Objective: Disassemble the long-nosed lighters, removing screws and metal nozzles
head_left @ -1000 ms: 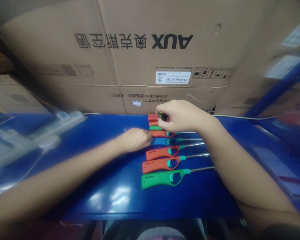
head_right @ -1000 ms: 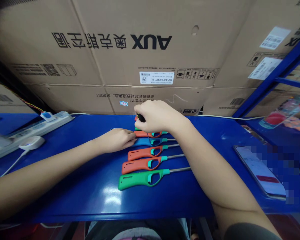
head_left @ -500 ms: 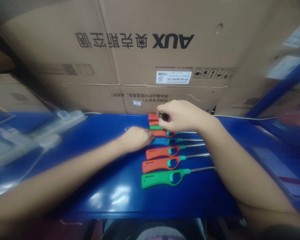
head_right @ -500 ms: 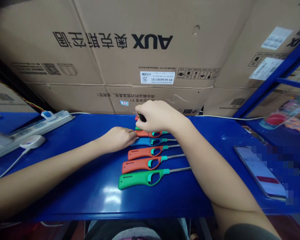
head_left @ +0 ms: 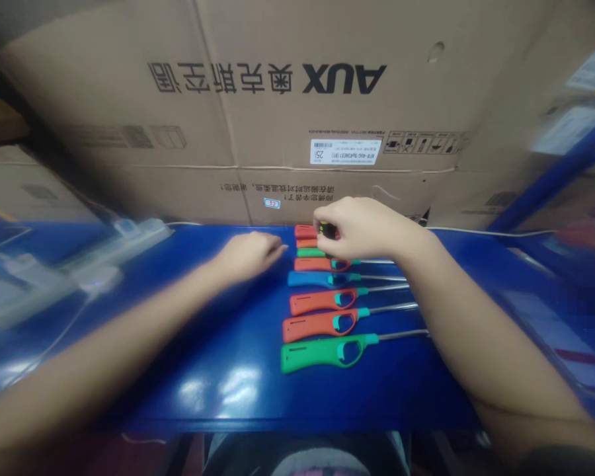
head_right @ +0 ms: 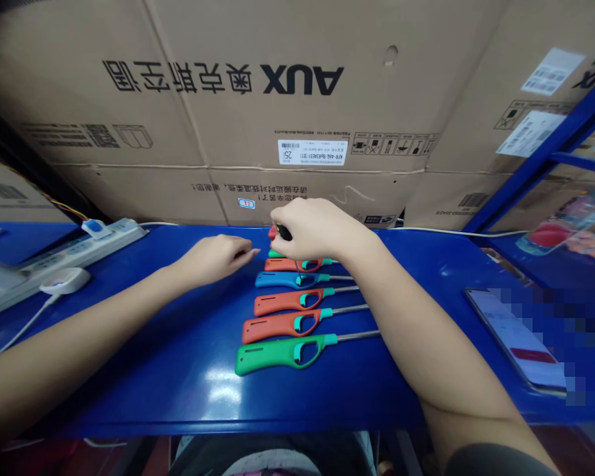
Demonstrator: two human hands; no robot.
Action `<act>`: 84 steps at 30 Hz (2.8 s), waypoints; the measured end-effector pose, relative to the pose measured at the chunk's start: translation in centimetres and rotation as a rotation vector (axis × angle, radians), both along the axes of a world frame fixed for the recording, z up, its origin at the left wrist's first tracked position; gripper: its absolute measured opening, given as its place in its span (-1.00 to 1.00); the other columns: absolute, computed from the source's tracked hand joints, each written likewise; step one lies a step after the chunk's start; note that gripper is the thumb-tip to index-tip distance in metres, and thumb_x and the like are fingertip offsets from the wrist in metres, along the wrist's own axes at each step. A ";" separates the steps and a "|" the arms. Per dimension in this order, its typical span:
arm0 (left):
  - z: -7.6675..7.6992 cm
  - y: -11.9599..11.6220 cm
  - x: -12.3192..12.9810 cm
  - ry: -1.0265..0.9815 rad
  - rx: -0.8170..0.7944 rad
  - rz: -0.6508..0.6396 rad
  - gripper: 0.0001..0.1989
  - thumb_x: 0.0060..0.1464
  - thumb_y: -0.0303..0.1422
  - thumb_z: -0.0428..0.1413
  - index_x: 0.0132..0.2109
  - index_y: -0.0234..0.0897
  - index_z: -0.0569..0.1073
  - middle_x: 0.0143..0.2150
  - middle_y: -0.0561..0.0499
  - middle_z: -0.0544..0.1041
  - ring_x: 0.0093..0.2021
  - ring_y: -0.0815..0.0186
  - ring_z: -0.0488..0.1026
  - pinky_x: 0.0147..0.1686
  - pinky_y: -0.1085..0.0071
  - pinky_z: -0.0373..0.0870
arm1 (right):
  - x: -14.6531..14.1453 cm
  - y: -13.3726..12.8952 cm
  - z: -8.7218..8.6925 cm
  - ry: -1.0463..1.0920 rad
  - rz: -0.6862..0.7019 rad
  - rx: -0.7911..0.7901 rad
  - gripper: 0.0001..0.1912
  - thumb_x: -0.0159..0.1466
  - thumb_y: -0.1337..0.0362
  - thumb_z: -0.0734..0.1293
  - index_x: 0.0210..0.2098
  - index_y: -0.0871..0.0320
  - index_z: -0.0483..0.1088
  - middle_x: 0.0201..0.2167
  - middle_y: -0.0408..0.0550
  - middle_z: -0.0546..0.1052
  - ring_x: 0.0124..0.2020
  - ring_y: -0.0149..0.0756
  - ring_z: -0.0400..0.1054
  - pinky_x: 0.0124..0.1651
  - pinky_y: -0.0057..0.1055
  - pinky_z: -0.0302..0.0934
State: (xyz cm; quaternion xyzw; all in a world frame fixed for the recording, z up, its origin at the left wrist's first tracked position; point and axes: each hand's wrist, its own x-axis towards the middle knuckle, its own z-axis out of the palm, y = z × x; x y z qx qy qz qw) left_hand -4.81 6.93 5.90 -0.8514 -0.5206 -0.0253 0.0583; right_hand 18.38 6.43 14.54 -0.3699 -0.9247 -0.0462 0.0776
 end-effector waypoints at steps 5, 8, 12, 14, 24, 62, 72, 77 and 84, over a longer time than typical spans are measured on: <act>-0.9 2.7 -4.3 -0.070 -0.040 0.169 -0.55 0.36 -0.11 -0.20 -0.25 -0.24 0.48 -0.24 -0.14 0.61 -0.26 0.11 0.54 -0.34 0.35 0.30 | 0.1 0.0 0.0 0.017 0.006 0.008 -0.85 0.20 0.22 0.23 -0.45 0.13 0.33 -0.46 -0.07 0.51 -0.50 -0.36 0.23 -0.46 -0.39 -0.11; -2.1 3.9 -6.4 -0.090 -0.067 0.217 -0.54 0.35 -0.12 -0.22 -0.24 -0.24 0.48 -0.20 -0.14 0.62 -0.25 0.13 0.54 -0.34 0.36 0.30 | 0.1 0.0 -0.1 0.010 0.001 0.001 -0.86 0.20 0.23 0.23 -0.45 0.13 0.32 -0.45 -0.08 0.51 -0.51 -0.38 0.22 -0.46 -0.39 -0.10; -3.0 4.4 -7.3 -0.113 -0.108 0.229 -0.54 0.33 -0.09 -0.22 -0.27 -0.22 0.46 -0.23 -0.12 0.61 -0.28 0.14 0.51 -0.38 0.37 0.26 | 0.0 0.1 -0.2 -0.003 -0.001 0.003 -0.87 0.21 0.24 0.23 -0.45 0.13 0.32 -0.46 -0.09 0.51 -0.51 -0.38 0.23 -0.47 -0.39 -0.10; -3.2 4.3 -7.3 -0.122 -0.118 0.220 -0.54 0.32 -0.08 -0.20 -0.30 -0.22 0.45 -0.25 -0.11 0.59 -0.30 0.15 0.50 -0.39 0.37 0.23 | -0.1 0.2 -0.2 -0.009 -0.003 0.003 -0.87 0.20 0.24 0.24 -0.45 0.13 0.31 -0.46 -0.09 0.51 -0.50 -0.37 0.24 -0.47 -0.39 -0.10; -2.8 4.4 -7.6 -0.232 -0.102 0.163 -0.52 0.33 -0.08 -0.21 -0.35 -0.25 0.43 -0.31 -0.11 0.58 -0.33 0.18 0.48 -0.34 0.35 0.26 | 0.2 -0.2 0.2 0.072 0.024 0.029 -0.89 0.19 0.25 0.26 -0.42 0.14 0.38 -0.45 -0.08 0.53 -0.46 -0.34 0.29 -0.43 -0.40 -0.08; -5.8 -3.4 -0.8 -0.698 -0.234 -0.528 -0.75 0.08 -0.30 0.22 -0.09 -0.30 0.54 -0.20 -0.04 0.54 -0.30 0.32 0.43 -0.28 0.42 0.40 | -2.3 -3.3 -3.8 0.355 0.119 0.067 -0.74 0.32 0.11 0.25 -0.40 0.14 0.36 -0.47 -0.12 0.52 -0.47 -0.37 0.30 -0.38 -0.42 -0.03; -5.8 -3.3 -0.6 -0.761 -0.235 -0.523 -0.80 0.08 -0.27 0.24 -0.18 -0.28 0.56 -0.23 -0.02 0.55 -0.31 0.32 0.44 -0.30 0.42 0.38 | -3.2 -4.2 -3.7 0.303 0.061 0.018 -0.72 0.36 0.21 0.19 0.00 0.20 0.31 -0.18 0.03 0.59 -0.34 -0.24 0.41 -0.29 -0.37 0.12; -5.9 -3.2 -0.7 -0.746 -0.242 -0.510 -0.76 0.07 -0.28 0.25 -0.13 -0.31 0.58 -0.21 -0.04 0.55 -0.32 0.33 0.44 -0.33 0.44 0.36 | -2.9 -4.1 -3.8 0.276 0.107 0.014 -0.73 0.42 0.13 0.17 -0.05 0.16 0.36 -0.23 -0.02 0.60 -0.33 -0.25 0.43 -0.27 -0.38 0.15; -5.9 -3.2 -0.7 -0.767 -0.244 -0.524 -0.80 0.08 -0.31 0.23 -0.16 -0.31 0.57 -0.28 -0.01 0.56 -0.34 0.34 0.43 -0.32 0.44 0.36 | -2.9 -4.6 -3.1 0.162 0.136 0.039 -0.64 0.43 0.06 0.16 -0.02 0.19 0.39 -0.21 0.03 0.60 -0.27 -0.19 0.45 -0.26 -0.36 0.17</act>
